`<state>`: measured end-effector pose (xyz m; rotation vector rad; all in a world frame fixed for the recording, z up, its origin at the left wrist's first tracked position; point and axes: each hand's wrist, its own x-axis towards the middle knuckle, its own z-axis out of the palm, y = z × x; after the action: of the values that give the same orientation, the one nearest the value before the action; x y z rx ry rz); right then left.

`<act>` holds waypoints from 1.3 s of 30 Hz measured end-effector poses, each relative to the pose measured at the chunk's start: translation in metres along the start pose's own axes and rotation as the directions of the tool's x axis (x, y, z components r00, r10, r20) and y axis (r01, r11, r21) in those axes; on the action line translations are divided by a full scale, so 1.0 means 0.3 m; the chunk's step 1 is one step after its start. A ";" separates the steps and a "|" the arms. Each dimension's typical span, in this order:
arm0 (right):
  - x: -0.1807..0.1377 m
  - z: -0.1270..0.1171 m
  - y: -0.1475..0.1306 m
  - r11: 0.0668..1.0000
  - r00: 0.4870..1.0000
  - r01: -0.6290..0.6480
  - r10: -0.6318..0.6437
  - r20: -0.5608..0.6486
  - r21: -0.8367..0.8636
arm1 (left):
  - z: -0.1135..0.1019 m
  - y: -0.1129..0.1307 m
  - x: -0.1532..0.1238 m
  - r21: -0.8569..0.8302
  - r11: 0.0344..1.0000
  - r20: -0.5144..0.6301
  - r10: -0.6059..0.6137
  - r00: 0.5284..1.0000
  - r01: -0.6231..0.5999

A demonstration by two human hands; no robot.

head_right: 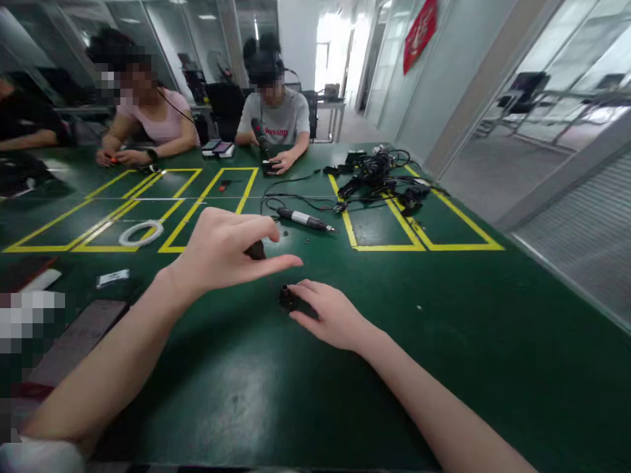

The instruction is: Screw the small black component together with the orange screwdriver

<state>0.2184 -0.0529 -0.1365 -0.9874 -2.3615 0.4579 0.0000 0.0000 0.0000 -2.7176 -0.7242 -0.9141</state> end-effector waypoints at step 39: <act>-0.002 -0.008 -0.001 1.000 1.000 -0.007 0.008 0.004 -0.016 | -0.044 0.023 0.002 -0.066 0.998 0.084 0.000 0.996 0.005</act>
<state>0.2201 -0.0533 -0.1346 -1.0037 -2.3690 0.4451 -0.0029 -0.0098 0.0107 -2.8289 -0.7253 -0.8428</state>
